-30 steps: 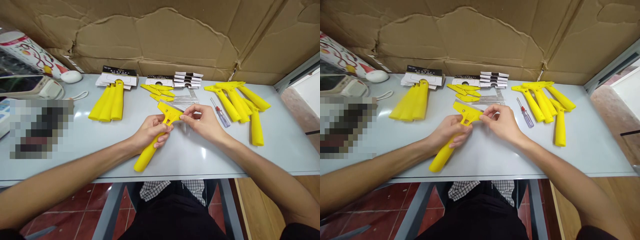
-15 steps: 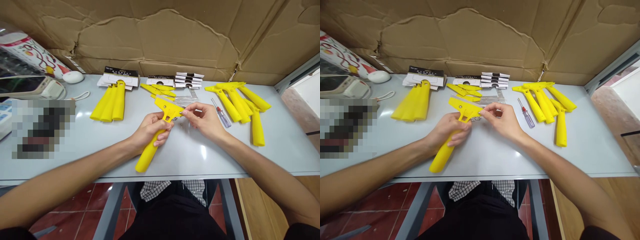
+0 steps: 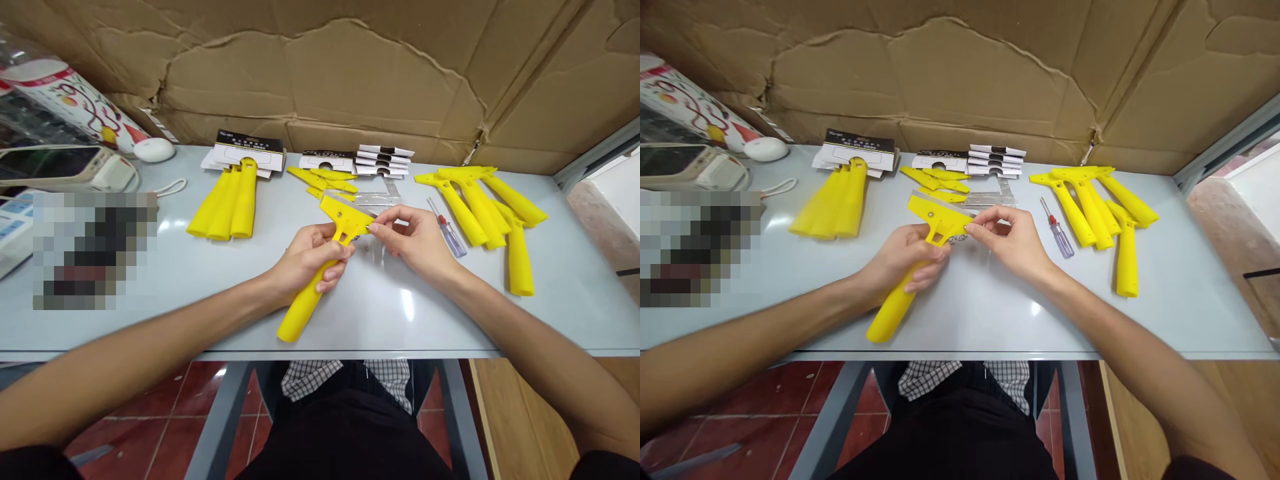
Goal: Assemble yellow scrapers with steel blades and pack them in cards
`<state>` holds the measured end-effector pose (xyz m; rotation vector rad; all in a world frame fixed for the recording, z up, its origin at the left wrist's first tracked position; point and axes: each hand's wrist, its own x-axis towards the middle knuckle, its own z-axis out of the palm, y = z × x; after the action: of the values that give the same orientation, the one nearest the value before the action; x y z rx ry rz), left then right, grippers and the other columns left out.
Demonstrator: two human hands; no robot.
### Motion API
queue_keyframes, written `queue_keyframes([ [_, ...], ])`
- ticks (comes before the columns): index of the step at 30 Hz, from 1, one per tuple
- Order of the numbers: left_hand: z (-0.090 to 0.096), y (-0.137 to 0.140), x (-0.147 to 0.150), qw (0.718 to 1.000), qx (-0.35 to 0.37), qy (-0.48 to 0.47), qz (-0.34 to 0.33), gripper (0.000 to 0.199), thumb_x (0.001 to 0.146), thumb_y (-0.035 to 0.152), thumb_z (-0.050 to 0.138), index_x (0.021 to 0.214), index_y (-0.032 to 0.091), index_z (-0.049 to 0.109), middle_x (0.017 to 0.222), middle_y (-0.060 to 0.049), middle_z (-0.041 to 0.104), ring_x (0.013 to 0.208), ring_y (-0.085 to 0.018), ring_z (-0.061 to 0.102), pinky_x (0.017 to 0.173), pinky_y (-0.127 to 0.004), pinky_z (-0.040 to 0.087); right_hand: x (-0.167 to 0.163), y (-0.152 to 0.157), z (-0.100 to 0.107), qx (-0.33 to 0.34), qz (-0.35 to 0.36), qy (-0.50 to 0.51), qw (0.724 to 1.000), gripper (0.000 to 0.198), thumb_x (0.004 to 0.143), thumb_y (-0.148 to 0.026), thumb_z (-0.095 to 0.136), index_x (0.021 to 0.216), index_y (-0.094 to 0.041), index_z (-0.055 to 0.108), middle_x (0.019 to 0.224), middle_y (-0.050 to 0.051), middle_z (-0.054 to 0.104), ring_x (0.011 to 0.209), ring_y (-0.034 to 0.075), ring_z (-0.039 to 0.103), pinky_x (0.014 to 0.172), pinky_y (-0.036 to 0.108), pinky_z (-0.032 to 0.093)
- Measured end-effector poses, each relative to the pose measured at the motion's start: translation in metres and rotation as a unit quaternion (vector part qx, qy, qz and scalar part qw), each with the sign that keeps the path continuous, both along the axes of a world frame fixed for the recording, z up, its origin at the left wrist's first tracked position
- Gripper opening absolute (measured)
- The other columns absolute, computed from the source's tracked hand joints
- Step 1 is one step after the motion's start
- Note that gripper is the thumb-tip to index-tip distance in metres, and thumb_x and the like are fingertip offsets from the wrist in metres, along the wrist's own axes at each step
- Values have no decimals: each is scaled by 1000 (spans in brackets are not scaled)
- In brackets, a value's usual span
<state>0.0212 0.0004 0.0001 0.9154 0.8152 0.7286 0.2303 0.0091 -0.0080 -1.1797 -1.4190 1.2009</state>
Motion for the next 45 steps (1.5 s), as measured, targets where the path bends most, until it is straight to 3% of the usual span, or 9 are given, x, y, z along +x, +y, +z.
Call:
queue_keyframes([
  [12, 0, -2, 1, 999, 12, 28, -7, 21, 74, 20, 77, 81, 18, 58, 46, 8, 49, 31, -5, 37, 30, -16, 31, -5, -4, 2, -5, -31, -17, 999, 25, 78, -40, 87, 79, -19, 72, 73, 0, 67, 61, 11, 51, 59, 30, 44],
  [15, 0, -2, 2, 1000, -5, 18, -7, 17, 76, 20, 75, 79, 18, 58, 46, 8, 48, 30, -5, 35, 30, -16, 29, -3, -4, 2, 53, -27, -56, 997, 17, 82, -34, 81, 80, -19, 74, 76, 1, 70, 66, 13, 57, 62, 31, 48],
  [20, 0, -1, 2, 999, -31, 9, -19, 20, 77, 22, 74, 70, 18, 57, 44, 8, 44, 30, -4, 31, 30, -15, 26, 1, -4, 2, 185, -9, -161, 969, 10, 90, -27, 72, 88, -19, 78, 86, 3, 73, 68, 13, 61, 63, 30, 51],
  [27, 3, -1, 2, 999, -28, -20, -7, 18, 75, 19, 74, 68, 18, 57, 46, 7, 46, 31, -3, 31, 29, -14, 27, 7, 1, 1, 200, -9, -152, 968, 14, 95, -31, 72, 95, -19, 81, 93, 6, 76, 80, 17, 68, 62, 29, 54],
  [36, 2, -1, 0, 999, -30, -16, -17, 18, 76, 21, 73, 68, 18, 57, 44, 7, 45, 30, -4, 31, 29, -15, 26, 9, 1, -2, 339, 15, -172, 925, 10, 93, -20, 72, 94, -20, 81, 88, 3, 67, 61, 10, 55, 53, 27, 48],
  [45, 3, -4, 1, 1000, 14, 15, -13, 19, 74, 20, 75, 82, 18, 58, 46, 9, 49, 30, -5, 36, 30, -17, 31, 6, -3, 2, 324, -11, -189, 927, 8, 91, -22, 71, 88, -21, 78, 84, 2, 67, 60, 11, 55, 57, 28, 48],
])
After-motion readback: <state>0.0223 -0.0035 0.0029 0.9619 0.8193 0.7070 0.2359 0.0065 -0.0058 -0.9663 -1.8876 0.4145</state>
